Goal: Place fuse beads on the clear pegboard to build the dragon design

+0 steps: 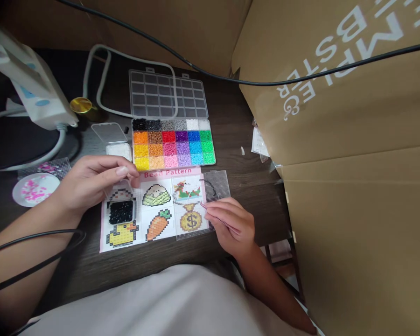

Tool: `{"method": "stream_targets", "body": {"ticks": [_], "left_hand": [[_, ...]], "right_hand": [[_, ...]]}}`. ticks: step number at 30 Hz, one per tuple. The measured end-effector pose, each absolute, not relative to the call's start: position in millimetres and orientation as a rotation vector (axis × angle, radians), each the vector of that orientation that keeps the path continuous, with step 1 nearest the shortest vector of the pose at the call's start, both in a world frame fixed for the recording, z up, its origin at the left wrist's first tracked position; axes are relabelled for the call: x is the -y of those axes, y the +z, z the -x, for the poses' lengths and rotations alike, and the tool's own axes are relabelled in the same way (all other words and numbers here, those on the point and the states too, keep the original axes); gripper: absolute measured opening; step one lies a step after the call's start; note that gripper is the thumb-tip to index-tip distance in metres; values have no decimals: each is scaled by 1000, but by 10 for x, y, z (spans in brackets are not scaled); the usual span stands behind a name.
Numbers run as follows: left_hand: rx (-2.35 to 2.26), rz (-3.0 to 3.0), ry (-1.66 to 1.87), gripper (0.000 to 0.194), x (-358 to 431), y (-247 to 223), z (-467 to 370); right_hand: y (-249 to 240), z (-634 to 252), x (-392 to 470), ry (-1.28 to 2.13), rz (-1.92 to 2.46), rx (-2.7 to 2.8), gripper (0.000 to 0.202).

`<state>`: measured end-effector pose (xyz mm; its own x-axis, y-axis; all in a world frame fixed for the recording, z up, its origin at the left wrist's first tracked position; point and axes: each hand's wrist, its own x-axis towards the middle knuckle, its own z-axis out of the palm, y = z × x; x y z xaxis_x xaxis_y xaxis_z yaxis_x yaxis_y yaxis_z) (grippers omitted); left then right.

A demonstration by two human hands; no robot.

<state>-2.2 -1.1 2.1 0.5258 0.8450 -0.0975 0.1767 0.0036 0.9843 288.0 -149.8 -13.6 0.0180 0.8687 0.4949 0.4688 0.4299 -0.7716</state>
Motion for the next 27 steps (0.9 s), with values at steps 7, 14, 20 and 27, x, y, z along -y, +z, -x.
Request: {"method": "stream_targets", "body": {"ticks": [7, 14, 20, 27], "left_hand": [[-905, -1505, 661, 31, 7, 39, 4], [-911, -1496, 651, 29, 21, 35, 20], [-907, -1526, 649, 28, 12, 32, 13], [-923, -1517, 656, 31, 31, 81, -11]], "right_hand": [[-148, -2873, 1480, 537, 1242, 1589, 29], [-145, -2880, 1463, 579, 1249, 1587, 28], [-143, -2884, 1478, 588, 1292, 1587, 27], [-151, -2879, 1489, 596, 1296, 1564, 31]]}}
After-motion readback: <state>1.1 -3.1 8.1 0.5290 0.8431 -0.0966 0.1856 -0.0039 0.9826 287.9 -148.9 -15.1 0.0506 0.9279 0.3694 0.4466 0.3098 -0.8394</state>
